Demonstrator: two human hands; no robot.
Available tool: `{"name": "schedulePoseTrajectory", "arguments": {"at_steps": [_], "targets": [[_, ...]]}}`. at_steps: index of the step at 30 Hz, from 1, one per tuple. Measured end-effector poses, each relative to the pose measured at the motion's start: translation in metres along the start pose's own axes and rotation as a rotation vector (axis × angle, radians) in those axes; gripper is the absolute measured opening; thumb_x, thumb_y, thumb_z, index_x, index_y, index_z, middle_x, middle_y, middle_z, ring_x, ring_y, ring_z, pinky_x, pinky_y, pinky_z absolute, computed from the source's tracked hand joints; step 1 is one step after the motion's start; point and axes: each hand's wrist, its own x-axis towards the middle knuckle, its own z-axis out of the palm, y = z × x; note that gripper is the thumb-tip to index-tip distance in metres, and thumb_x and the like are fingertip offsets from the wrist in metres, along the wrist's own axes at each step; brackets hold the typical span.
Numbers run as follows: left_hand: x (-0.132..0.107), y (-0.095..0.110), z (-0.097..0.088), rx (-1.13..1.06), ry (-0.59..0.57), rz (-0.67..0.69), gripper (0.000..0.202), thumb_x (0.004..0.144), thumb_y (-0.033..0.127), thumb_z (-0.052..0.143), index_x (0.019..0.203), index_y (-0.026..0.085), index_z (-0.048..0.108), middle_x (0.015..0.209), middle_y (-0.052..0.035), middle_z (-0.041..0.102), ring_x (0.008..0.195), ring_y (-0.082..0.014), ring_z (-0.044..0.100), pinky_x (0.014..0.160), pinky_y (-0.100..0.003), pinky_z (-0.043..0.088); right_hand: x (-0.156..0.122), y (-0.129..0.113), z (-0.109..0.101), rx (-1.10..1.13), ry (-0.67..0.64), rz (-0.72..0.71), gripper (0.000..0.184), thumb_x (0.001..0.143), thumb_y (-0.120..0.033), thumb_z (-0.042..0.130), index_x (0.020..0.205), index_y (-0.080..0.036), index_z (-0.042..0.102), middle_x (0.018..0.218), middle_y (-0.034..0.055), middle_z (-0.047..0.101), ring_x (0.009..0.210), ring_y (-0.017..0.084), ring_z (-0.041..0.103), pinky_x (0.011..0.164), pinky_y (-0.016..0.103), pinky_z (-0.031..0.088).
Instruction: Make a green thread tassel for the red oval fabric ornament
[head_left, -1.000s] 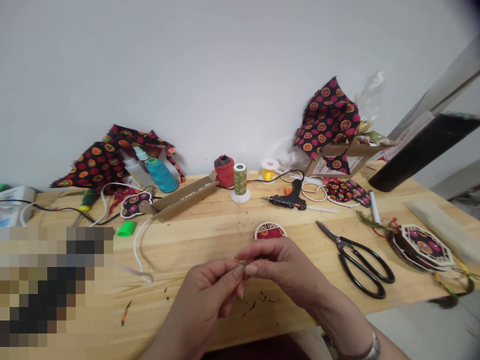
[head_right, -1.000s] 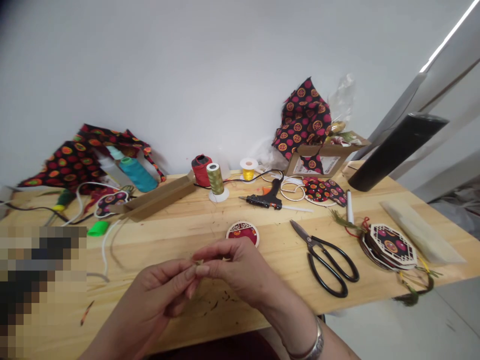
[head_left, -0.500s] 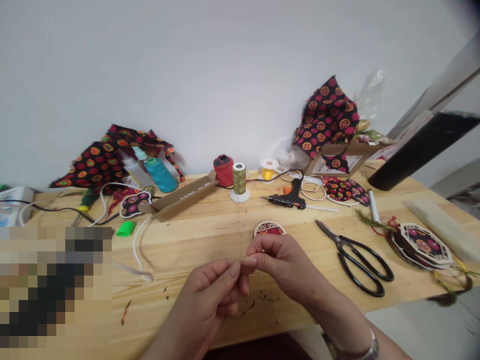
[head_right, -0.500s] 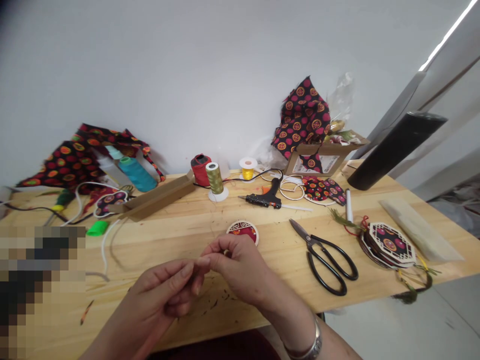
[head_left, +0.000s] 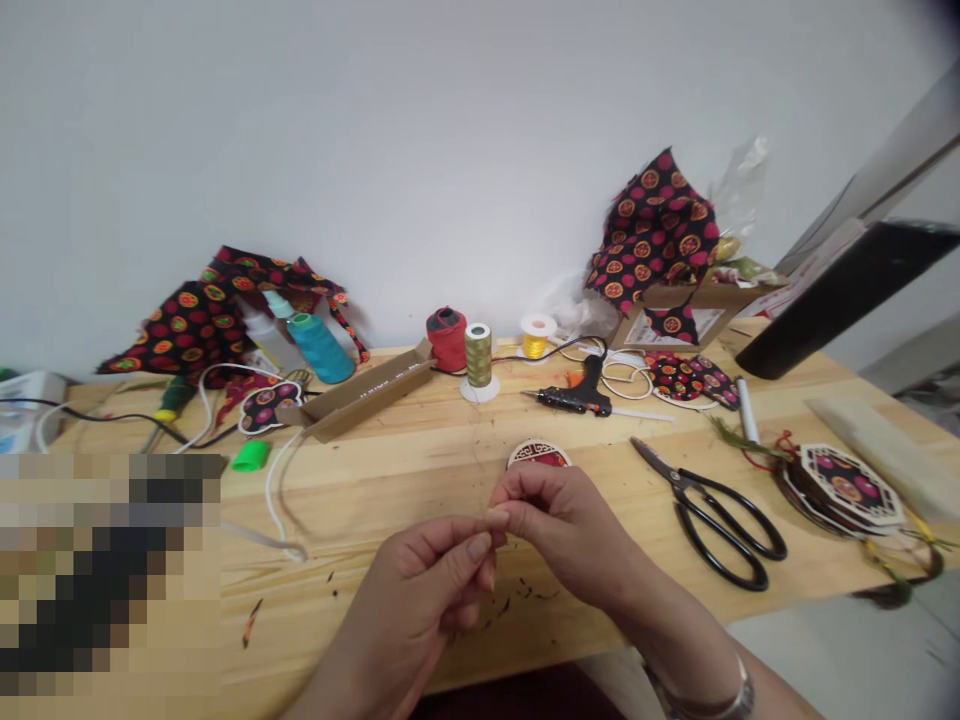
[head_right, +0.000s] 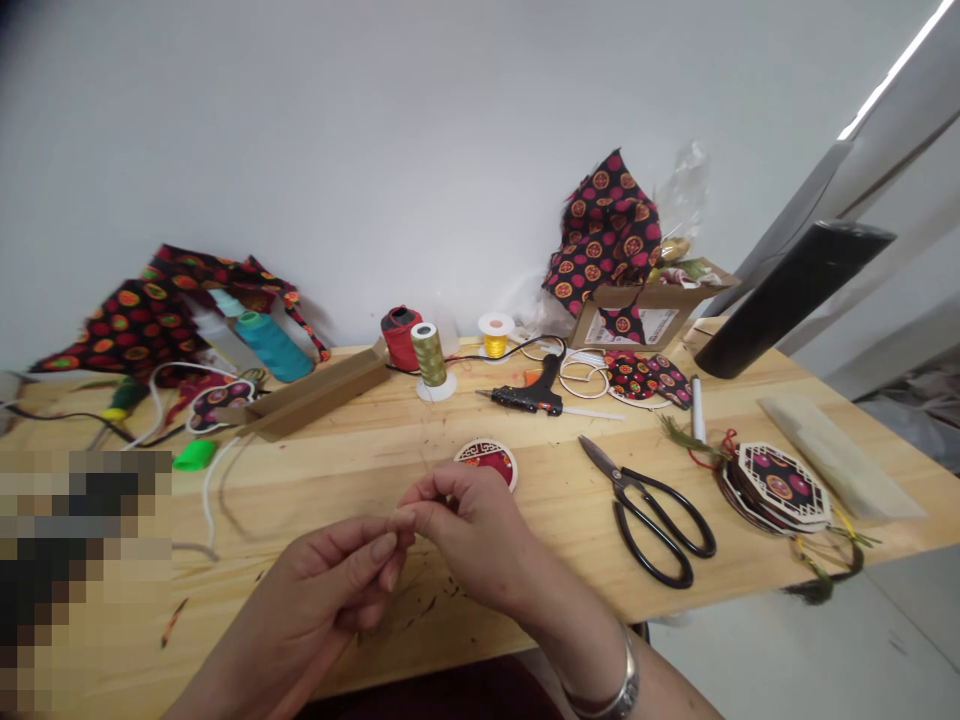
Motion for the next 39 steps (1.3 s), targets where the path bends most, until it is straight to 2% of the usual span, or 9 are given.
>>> {"name": "schedulePoseTrajectory", "arguments": {"at_steps": [8,11,13,16,20,24,27,31,39], "targets": [[-0.003,0.001,-0.004,0.214,0.082,0.124,0.013,0.072,0.032,0.07,0.074,0.021,0.077,0.059,-0.0005,0.062,0.051,-0.0093,0.04,0.047,-0.021,0.03,0.002,0.0,0.003,0.04,-0.038,-0.078,0.012,0.076,-0.012,0.058,0.066,-0.016,0.062,0.059,-0.0026,0.059,0.059,0.011,0.055,0.059,0.024,0.044],[-0.001,0.005,-0.006,0.224,0.142,0.272,0.007,0.071,0.027,0.072,0.075,0.025,0.078,0.092,-0.0035,0.069,0.084,-0.0166,0.054,0.074,-0.024,0.042,0.004,-0.003,0.002,-0.022,0.049,-0.217,0.011,0.078,-0.016,0.059,0.08,-0.018,0.069,0.08,0.0014,0.067,0.078,0.013,0.062,0.074,0.027,0.048],[0.002,0.007,-0.008,0.21,0.187,0.369,0.005,0.07,0.025,0.073,0.071,0.026,0.077,0.123,-0.0009,0.058,0.11,-0.0205,0.046,0.092,-0.028,0.035,0.006,-0.003,0.002,-0.008,0.094,-0.239,0.017,0.081,-0.018,0.056,0.091,-0.02,0.07,0.091,0.0025,0.07,0.089,0.014,0.062,0.084,0.029,0.047],[0.005,0.01,-0.011,0.2,0.227,0.441,0.005,0.072,0.026,0.071,0.07,0.026,0.076,0.143,0.0045,0.04,0.121,-0.022,0.038,0.1,-0.031,0.029,0.011,-0.001,0.005,0.102,0.071,-0.197,0.024,0.085,-0.022,0.054,0.105,-0.021,0.067,0.098,0.0033,0.071,0.095,0.015,0.064,0.09,0.033,0.047],[0.008,0.012,-0.01,0.059,0.19,0.466,0.009,0.076,0.024,0.068,0.081,0.025,0.076,0.146,0.0039,0.035,0.129,-0.0232,0.033,0.105,-0.033,0.026,0.016,0.0,0.014,0.175,-0.081,-0.21,0.031,0.088,-0.024,0.051,0.117,-0.02,0.06,0.108,0.0051,0.069,0.104,0.015,0.061,0.098,0.036,0.043],[0.008,0.013,-0.006,-0.064,0.195,0.422,0.023,0.074,0.025,0.07,0.097,0.027,0.073,0.135,0.0002,0.048,0.127,-0.0227,0.037,0.102,-0.032,0.03,0.017,-0.002,0.02,0.164,-0.143,-0.163,0.033,0.088,-0.025,0.05,0.118,-0.018,0.06,0.122,0.0064,0.062,0.112,0.016,0.056,0.099,0.034,0.041],[0.006,0.013,-0.006,-0.13,0.205,0.376,0.035,0.073,0.024,0.072,0.107,0.029,0.069,0.123,-0.0022,0.056,0.119,-0.0218,0.045,0.092,-0.029,0.04,0.016,-0.003,0.022,0.155,-0.163,-0.13,0.031,0.088,-0.024,0.049,0.114,-0.018,0.063,0.116,0.0068,0.064,0.104,0.016,0.059,0.094,0.034,0.043],[0.006,0.013,-0.007,-0.151,0.195,0.345,0.037,0.072,0.024,0.073,0.109,0.028,0.069,0.126,-0.0024,0.054,0.106,-0.0177,0.051,0.08,-0.024,0.045,0.016,-0.001,0.021,0.22,-0.279,-0.122,0.027,0.086,-0.018,0.049,0.106,-0.019,0.067,0.086,0.0013,0.066,0.074,0.01,0.057,0.073,0.025,0.045],[0.005,0.012,-0.008,-0.16,0.157,0.367,0.015,0.074,0.026,0.071,0.087,0.023,0.076,0.137,-0.001,0.051,0.122,-0.0212,0.044,0.098,-0.029,0.037,0.013,0.0,0.018,0.064,-0.182,-0.116,0.021,0.082,-0.018,0.055,0.062,-0.014,0.059,0.057,-0.0056,0.045,0.054,0.006,0.036,0.052,0.019,0.03]]}}
